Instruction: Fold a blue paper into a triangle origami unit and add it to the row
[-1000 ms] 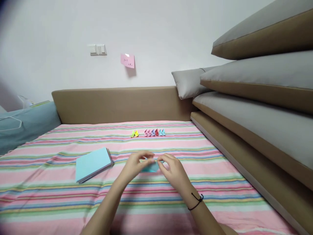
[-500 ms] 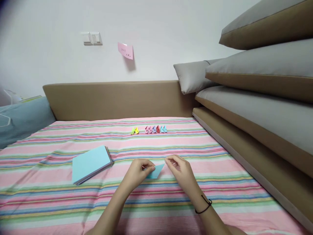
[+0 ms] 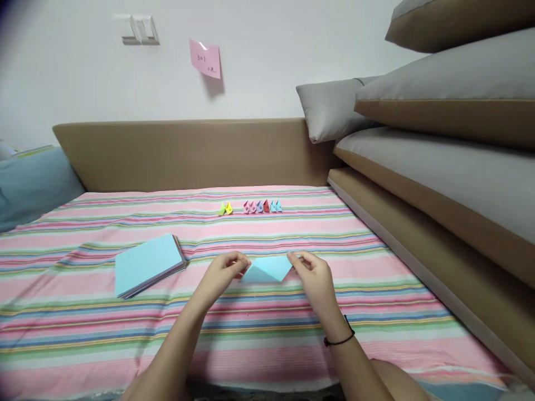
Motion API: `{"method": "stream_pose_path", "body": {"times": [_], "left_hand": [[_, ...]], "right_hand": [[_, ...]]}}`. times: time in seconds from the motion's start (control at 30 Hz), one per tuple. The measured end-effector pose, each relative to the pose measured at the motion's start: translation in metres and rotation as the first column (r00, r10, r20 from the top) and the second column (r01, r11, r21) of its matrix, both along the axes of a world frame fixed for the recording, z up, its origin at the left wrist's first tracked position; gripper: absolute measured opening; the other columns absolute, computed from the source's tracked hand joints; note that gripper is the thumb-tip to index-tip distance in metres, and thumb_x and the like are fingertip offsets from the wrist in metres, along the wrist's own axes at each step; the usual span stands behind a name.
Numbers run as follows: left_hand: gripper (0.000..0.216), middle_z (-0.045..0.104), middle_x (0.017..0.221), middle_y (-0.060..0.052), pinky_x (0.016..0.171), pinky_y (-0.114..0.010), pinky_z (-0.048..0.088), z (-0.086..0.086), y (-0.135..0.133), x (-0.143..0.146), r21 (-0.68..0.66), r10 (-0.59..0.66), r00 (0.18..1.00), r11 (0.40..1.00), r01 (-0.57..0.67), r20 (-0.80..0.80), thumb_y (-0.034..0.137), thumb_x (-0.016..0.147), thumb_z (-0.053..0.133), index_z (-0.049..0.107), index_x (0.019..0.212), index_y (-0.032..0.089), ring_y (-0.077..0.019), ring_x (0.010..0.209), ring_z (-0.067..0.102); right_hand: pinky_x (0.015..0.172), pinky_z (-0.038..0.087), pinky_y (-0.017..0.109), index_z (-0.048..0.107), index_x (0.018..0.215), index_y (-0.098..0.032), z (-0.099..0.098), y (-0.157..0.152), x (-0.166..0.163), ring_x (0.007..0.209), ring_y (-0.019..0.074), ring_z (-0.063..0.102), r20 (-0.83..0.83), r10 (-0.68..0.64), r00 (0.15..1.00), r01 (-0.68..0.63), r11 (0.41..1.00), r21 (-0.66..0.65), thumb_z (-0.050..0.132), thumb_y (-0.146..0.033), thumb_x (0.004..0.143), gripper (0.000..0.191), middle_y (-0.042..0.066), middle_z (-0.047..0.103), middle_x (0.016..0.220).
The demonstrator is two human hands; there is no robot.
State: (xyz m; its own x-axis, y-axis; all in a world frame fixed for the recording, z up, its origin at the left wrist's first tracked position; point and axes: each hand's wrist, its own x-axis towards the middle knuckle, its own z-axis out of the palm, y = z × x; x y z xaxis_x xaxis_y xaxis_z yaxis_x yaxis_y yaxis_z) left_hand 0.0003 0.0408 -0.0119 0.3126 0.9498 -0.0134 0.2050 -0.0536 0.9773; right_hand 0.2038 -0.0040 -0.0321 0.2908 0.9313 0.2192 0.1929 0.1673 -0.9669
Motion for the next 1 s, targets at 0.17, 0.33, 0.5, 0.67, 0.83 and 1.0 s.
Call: {"method": "stream_pose_path", "body": {"times": [0.17, 0.33, 0.5, 0.67, 0.83, 1.0], "left_hand": [[0.045, 0.063, 0.093, -0.006, 0.067, -0.026, 0.045, 0.003, -0.005, 0.004, 0.027, -0.028, 0.999, 0.999, 0.027, 0.031, 0.043, 0.067, 0.069, 0.059, 0.101, 0.016, -0.0163, 0.078, 0.059], [0.025, 0.051, 0.063, 0.002, 0.055, -0.022, 0.034, -0.004, -0.007, 0.01, 0.124, -0.127, 0.983, 0.982, 0.144, -0.132, 0.037, 0.07, 0.068, 0.064, 0.078, 0.014, -0.0114, 0.06, 0.045], [0.034, 0.036, 0.054, 0.004, 0.049, -0.022, 0.022, -0.004, -0.009, 0.014, 0.057, -0.134, 0.989, 0.989, 0.137, -0.055, 0.044, 0.075, 0.06, 0.055, 0.06, 0.014, -0.0082, 0.052, 0.031], [0.035, 0.048, 0.058, 0.002, 0.05, -0.022, 0.028, -0.002, -0.014, 0.024, -0.114, -0.009, 0.988, 0.993, 0.027, 0.153, 0.049, 0.071, 0.063, 0.062, 0.069, 0.014, -0.0092, 0.053, 0.039], [0.033, 0.05, 0.056, 0.003, 0.05, -0.021, 0.031, -0.004, -0.015, 0.028, -0.145, 0.017, 0.98, 0.989, 0.012, 0.199, 0.046, 0.069, 0.066, 0.068, 0.072, 0.013, -0.0077, 0.051, 0.039], [0.034, 0.057, 0.061, 0.0, 0.058, -0.022, 0.041, 0.0, -0.013, 0.022, -0.193, -0.045, 0.975, 0.977, 0.088, 0.218, 0.035, 0.068, 0.068, 0.071, 0.093, 0.013, -0.0107, 0.059, 0.05]], "right_hand": [[0.063, 0.046, 0.027, 0.066, 0.073, -0.017, 0.0, -0.001, -0.002, 0.068, 0.0185, 0.06, -0.022, 0.033, 0.999, -0.033, 0.999, 0.001, 0.063, -0.051, 0.075, 0.034, 0.003, 0.065, 0.068], [0.063, 0.046, 0.027, 0.063, 0.071, -0.018, 0.0, -0.001, -0.004, 0.069, 0.0181, 0.058, -0.022, 0.088, 0.996, -0.088, 0.996, 0.013, 0.057, -0.049, 0.081, 0.034, 0.003, 0.063, 0.069], [0.064, 0.048, 0.028, 0.063, 0.073, -0.017, 0.0, 0.0, -0.001, 0.07, 0.0191, 0.06, -0.076, 0.074, 0.994, -0.074, 0.997, 0.007, 0.056, -0.05, 0.081, 0.035, 0.004, 0.064, 0.071], [0.075, 0.053, 0.033, 0.063, 0.096, -0.017, 0.0, 0.0, -0.005, 0.077, 0.0193, 0.065, -0.296, 0.235, 0.926, -0.261, 0.964, -0.052, 0.067, -0.049, 0.072, 0.04, 0.006, 0.069, 0.085], [0.066, 0.053, 0.03, 0.065, 0.08, -0.016, -0.002, 0.001, -0.009, 0.067, 0.017, 0.063, -0.198, 0.296, 0.934, -0.322, 0.939, -0.116, 0.069, -0.046, 0.07, 0.032, 0.003, 0.066, 0.068], [0.061, 0.051, 0.027, 0.066, 0.082, -0.016, -0.001, -0.001, -0.006, 0.062, 0.0143, 0.06, -0.198, 0.297, 0.934, -0.32, 0.942, -0.1, 0.067, -0.04, 0.072, 0.026, 0.001, 0.062, 0.063]]}}
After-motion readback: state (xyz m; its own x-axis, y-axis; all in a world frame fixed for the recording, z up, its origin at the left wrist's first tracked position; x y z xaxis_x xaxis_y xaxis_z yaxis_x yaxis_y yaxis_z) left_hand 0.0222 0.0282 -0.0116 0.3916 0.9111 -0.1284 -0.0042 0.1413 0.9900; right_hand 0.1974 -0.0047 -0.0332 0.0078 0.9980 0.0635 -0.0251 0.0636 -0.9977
